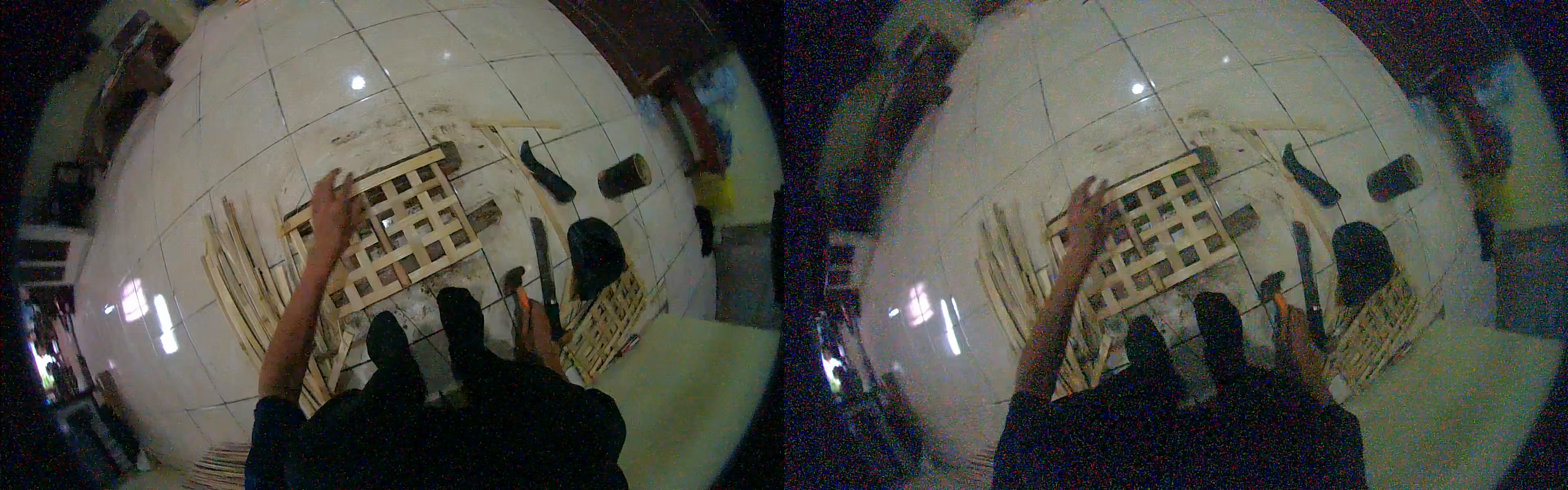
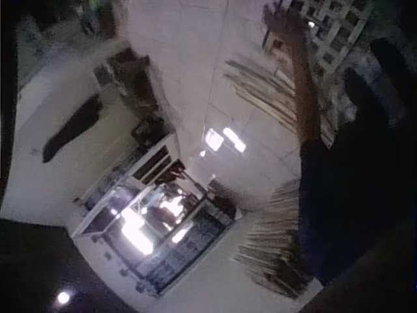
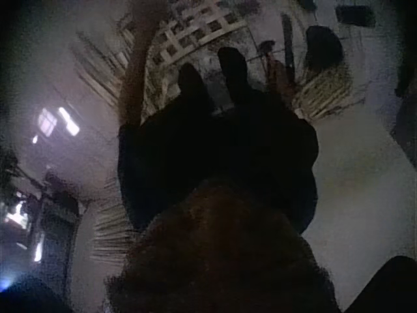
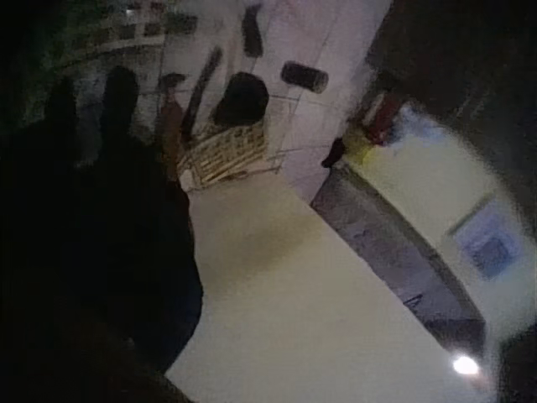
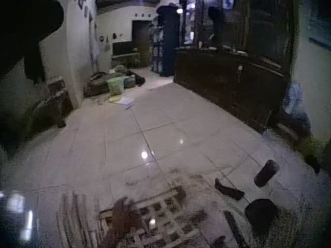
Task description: The person sits on a tiled floor and assembles a rectangular wooden lattice by inserting thin wooden strips into a pre-cut frame. They use a hammer to tap the strips into place and adjust the frame as needed.
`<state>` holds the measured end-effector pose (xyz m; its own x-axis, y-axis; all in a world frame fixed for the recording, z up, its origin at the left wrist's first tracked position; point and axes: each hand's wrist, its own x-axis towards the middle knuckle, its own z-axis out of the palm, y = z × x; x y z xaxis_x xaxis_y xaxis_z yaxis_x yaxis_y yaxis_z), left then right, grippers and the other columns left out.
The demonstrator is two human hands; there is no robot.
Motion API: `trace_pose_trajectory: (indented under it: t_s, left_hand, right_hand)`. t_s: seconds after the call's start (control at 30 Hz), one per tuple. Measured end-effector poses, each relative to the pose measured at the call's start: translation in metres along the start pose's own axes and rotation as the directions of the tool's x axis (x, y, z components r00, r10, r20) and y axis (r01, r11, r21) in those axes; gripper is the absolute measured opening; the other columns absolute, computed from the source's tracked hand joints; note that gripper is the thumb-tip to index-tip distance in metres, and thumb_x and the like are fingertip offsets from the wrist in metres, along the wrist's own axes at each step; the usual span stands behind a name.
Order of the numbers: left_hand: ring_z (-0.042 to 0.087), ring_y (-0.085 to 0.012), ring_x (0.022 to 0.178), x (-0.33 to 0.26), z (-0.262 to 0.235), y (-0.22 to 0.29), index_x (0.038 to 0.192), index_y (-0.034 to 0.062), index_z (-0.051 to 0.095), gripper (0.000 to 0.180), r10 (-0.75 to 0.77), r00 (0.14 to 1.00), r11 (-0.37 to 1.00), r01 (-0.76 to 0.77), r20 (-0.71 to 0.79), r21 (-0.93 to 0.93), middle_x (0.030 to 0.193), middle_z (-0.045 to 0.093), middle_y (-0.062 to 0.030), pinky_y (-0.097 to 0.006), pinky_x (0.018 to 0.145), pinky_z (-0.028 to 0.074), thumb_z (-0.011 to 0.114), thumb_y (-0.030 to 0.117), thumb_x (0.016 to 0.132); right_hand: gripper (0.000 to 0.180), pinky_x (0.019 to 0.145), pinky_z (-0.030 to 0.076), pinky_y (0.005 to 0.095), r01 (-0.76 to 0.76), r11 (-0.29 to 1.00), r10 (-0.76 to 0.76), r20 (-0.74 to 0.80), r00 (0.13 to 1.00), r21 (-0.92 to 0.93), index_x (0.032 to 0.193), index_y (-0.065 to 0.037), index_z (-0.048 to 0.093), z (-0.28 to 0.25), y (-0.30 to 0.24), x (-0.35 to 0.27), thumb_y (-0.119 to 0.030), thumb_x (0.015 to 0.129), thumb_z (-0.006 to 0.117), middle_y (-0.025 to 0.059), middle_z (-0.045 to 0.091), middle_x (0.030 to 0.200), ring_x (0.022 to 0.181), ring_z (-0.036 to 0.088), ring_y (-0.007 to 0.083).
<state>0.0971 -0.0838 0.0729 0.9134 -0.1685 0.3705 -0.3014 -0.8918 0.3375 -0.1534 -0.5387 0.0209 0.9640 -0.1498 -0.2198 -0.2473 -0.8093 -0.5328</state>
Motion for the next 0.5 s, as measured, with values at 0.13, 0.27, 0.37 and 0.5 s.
trace_pose_trajectory:
  t_s: [0.13,0.27,0.37,0.5]
  left_hand:
    - [0.026,-0.0359,0.138,-0.015,0.017,0.059,0.141,0.0003,0.034,0.067,-0.155,0.988,0.983,0.153,0.01,0.099,0.148,0.028,-0.0193,-0.047,0.113,0.018,0.059,0.034,0.089]
    - [0.016,-0.0321,0.143,-0.022,0.029,0.061,0.145,-0.0021,0.025,0.074,-0.182,0.98,0.977,0.171,0.08,0.129,0.153,0.02,-0.0173,-0.046,0.115,0.012,0.053,0.041,0.091]
    - [0.017,-0.0309,0.143,-0.022,0.029,0.064,0.145,-0.0002,0.026,0.073,-0.181,0.982,0.981,0.177,0.053,0.084,0.154,0.02,-0.0161,-0.045,0.115,0.012,0.053,0.04,0.091]
    - [0.018,-0.0298,0.143,-0.022,0.028,0.062,0.145,0.0005,0.027,0.073,-0.199,0.979,0.977,0.194,0.05,0.084,0.153,0.021,-0.0156,-0.045,0.116,0.012,0.054,0.04,0.091]
  right_hand:
    - [0.034,0.067,0.045,0.0447,0.195,0.98,-0.197,-0.117,0.973,-0.029,0.123,-0.001,0.048,-0.059,-0.112,0.025,-0.023,0.097,0.045,0.0248,0.06,0.089,0.078,0.059,0.0388]
    - [0.029,0.065,0.047,0.0504,0.136,0.989,-0.131,0.082,0.988,-0.059,0.106,-0.003,0.048,-0.089,-0.188,0.092,-0.029,0.1,0.038,0.0244,0.059,0.078,0.073,0.06,0.0425]
    - [0.025,0.058,0.045,0.0513,0.367,0.913,-0.354,0.101,0.93,-0.181,0.109,-0.002,0.045,-0.076,-0.208,0.154,-0.025,0.099,0.041,0.024,0.06,0.076,0.068,0.059,0.0445]
    - [0.024,0.058,0.044,0.0507,0.481,0.87,-0.465,0.146,0.873,-0.106,0.112,-0.001,0.043,-0.049,-0.267,0.196,-0.021,0.098,0.044,0.0245,0.059,0.076,0.066,0.058,0.0443]
